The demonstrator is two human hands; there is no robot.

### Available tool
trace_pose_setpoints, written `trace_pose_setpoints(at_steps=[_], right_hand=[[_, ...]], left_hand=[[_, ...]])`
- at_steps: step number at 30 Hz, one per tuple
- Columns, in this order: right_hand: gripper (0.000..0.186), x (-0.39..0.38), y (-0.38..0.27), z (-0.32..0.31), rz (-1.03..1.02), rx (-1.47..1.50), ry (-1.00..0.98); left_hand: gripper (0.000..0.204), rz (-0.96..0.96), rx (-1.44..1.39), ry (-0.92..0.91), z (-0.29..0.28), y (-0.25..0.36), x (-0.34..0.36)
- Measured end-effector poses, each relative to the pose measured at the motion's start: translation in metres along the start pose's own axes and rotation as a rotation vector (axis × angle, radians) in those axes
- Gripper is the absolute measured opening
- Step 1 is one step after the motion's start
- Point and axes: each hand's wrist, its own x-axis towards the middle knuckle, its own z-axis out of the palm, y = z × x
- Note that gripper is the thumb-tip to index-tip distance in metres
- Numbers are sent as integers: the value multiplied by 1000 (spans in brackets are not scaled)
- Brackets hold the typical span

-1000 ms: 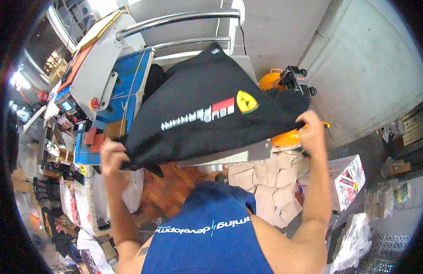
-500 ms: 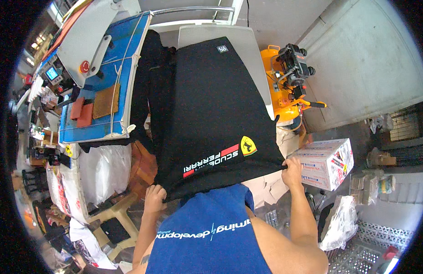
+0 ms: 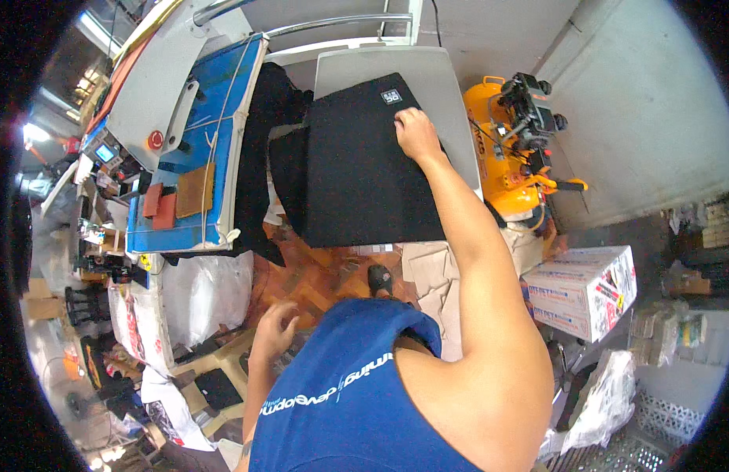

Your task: The person places a black t-shirt on a heat press, aligns a small label and a larger Ferrari logo transfer, and uses the heat press to apply them. The person then flips the shirt and applies a back graphic transfer using the same machine.

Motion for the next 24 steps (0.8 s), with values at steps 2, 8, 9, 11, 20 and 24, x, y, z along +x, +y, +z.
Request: trace_pose_setpoints(at_steps=[2, 8, 9, 11, 20, 24], right_hand=[[20, 36, 20, 25, 3, -15, -32], [29, 77, 58, 49, -67, -93, -202], [28, 80, 59, 49, -29, -50, -208], [24, 84, 58, 44, 43, 32, -183], [24, 80, 49, 41, -178, -118, -213], [30, 97, 67, 32, 152, 33, 1]], left_hand=[[27, -79, -134, 65, 15, -25, -19], [23, -836, -73, 57, 97, -111, -138], [23, -912, -121, 56, 111, -118, -160], [23, -1028, -201, 57, 138, -125, -193], [24, -978, -288, 159, 147, -119, -196], [21, -797, 100, 402, 22, -114, -116]])
